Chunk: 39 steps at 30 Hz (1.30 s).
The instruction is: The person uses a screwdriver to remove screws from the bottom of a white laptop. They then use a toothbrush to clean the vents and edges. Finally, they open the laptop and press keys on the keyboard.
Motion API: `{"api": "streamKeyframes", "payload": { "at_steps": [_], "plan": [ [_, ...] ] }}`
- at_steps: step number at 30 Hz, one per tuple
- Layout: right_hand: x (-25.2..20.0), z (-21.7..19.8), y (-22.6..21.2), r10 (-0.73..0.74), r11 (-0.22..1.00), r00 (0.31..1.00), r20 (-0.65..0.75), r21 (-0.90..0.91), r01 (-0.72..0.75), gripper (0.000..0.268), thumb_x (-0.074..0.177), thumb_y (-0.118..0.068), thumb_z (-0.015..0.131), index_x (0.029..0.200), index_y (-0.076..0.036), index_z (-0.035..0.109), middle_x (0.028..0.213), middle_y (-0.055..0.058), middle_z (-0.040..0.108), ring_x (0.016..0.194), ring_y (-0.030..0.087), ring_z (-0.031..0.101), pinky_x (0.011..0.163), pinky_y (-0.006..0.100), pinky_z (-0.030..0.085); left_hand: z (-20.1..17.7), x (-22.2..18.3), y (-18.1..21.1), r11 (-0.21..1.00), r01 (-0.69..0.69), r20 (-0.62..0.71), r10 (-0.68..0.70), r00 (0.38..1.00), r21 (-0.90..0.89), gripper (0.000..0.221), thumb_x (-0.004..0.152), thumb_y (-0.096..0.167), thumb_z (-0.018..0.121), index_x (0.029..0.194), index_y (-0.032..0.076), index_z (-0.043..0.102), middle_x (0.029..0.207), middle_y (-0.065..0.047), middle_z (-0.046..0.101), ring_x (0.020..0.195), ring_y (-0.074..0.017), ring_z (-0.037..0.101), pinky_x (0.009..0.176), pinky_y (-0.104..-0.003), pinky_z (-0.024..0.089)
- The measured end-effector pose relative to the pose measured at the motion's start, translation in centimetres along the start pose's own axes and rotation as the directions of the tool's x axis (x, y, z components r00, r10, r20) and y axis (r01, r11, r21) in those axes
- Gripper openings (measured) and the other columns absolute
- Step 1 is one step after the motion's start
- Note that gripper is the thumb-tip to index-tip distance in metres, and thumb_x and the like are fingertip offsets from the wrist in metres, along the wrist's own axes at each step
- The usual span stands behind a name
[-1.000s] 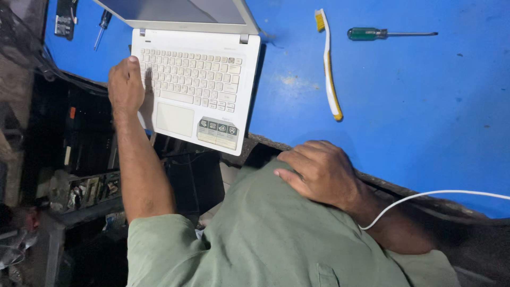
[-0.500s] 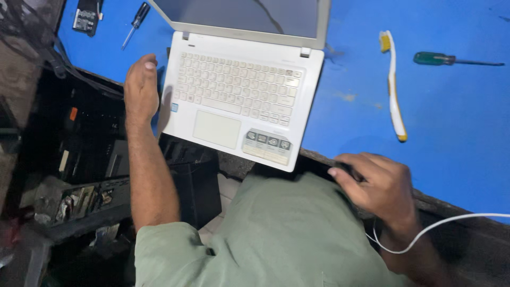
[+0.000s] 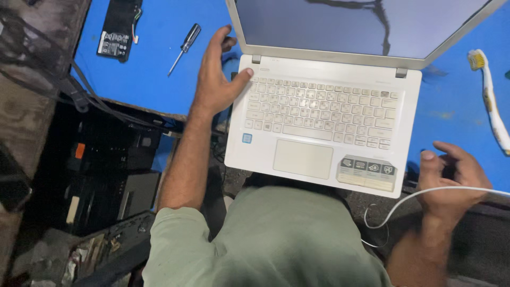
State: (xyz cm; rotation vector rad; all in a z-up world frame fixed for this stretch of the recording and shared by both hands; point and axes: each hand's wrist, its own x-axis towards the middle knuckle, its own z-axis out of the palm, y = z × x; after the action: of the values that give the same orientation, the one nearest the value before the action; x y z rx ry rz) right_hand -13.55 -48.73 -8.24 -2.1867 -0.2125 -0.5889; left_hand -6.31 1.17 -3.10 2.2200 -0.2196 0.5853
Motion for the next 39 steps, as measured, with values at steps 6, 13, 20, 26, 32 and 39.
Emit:
{"api": "streamKeyframes", "payload": {
  "at_steps": [6,13,20,26,32,39],
  "plan": [
    [-0.6,2.0,-0.2,-0.068,0.962,0.994,-0.084,-0.271,0.043,0.037,0.109,-0.029,0.073,0.113,0.008,0.078,0.082,0.012,0.068,0.075,0.017,0.067,0.070,0.027,0.051,1.9,1.9,-0.1,0.981,0.194,0.158,-0.196,0.968,0.028,0.124,0.076,0.025,0.091,0.160,0.007,0.002,0.132,-0.017,0.066,0.129,-0.0296,0.063,0.117,-0.052,0.040],
    [-1.1,2.4,-1.4,0.020,0.988,0.986,-0.165,-0.149,-0.045,0.030,0.110,-0.025,0.066,0.116,0.004,0.073,0.093,0.013,0.073,0.077,0.016,0.066,0.069,0.024,0.050,2.9,1.2,-0.7,0.988,0.097,0.101,-0.109,0.989,0.122,0.133,0.072,0.030,0.094,0.158,0.008,-0.005,0.129,-0.014,0.066,0.129,-0.0284,0.058,0.114,-0.060,0.020],
    [1.3,5.9,-14.4,-0.250,0.920,0.865,0.435,-0.173,0.353,0.034,0.101,-0.039,0.072,0.113,-0.007,0.078,0.068,0.007,0.070,0.054,0.016,0.066,0.051,0.029,0.051,3.2,0.8,-1.1,0.987,0.084,0.090,-0.097,0.991,0.137,0.132,0.075,0.031,0.093,0.158,0.009,-0.007,0.131,-0.016,0.061,0.132,-0.0304,0.052,0.112,-0.061,0.022],
    [3.7,11.6,-24.9,-0.124,0.830,0.482,0.867,-0.176,0.530,0.068,0.085,-0.059,0.065,0.141,-0.021,0.060,0.064,0.003,0.070,0.046,0.020,0.065,0.041,0.037,0.049,2.9,0.8,-0.9,0.988,0.064,0.069,-0.075,0.995,0.144,0.131,0.075,0.032,0.093,0.158,0.009,-0.006,0.136,-0.021,0.055,0.132,-0.0333,0.049,0.108,-0.060,0.022],
    [5.3,14.6,-28.4,0.113,0.810,0.398,0.910,-0.316,0.494,0.074,0.088,-0.064,0.061,0.147,-0.021,0.050,0.069,0.004,0.070,0.051,0.021,0.069,0.042,0.038,0.053,2.8,0.7,-1.0,0.989,0.083,0.073,-0.093,0.993,0.124,0.130,0.077,0.035,0.092,0.159,0.009,-0.005,0.139,-0.022,0.051,0.134,-0.0341,0.047,0.113,-0.062,0.019],
    [4.6,14.6,-27.3,-0.118,0.807,0.527,0.841,-0.228,0.545,0.065,0.088,-0.062,0.063,0.135,-0.017,0.057,0.062,0.005,0.070,0.049,0.023,0.069,0.040,0.040,0.052,3.2,0.4,-1.1,0.985,0.080,0.045,-0.088,0.995,0.154,0.130,0.075,0.035,0.093,0.158,0.010,-0.004,0.139,-0.023,0.050,0.133,-0.0357,0.046,0.112,-0.063,0.017]
  ]
}}
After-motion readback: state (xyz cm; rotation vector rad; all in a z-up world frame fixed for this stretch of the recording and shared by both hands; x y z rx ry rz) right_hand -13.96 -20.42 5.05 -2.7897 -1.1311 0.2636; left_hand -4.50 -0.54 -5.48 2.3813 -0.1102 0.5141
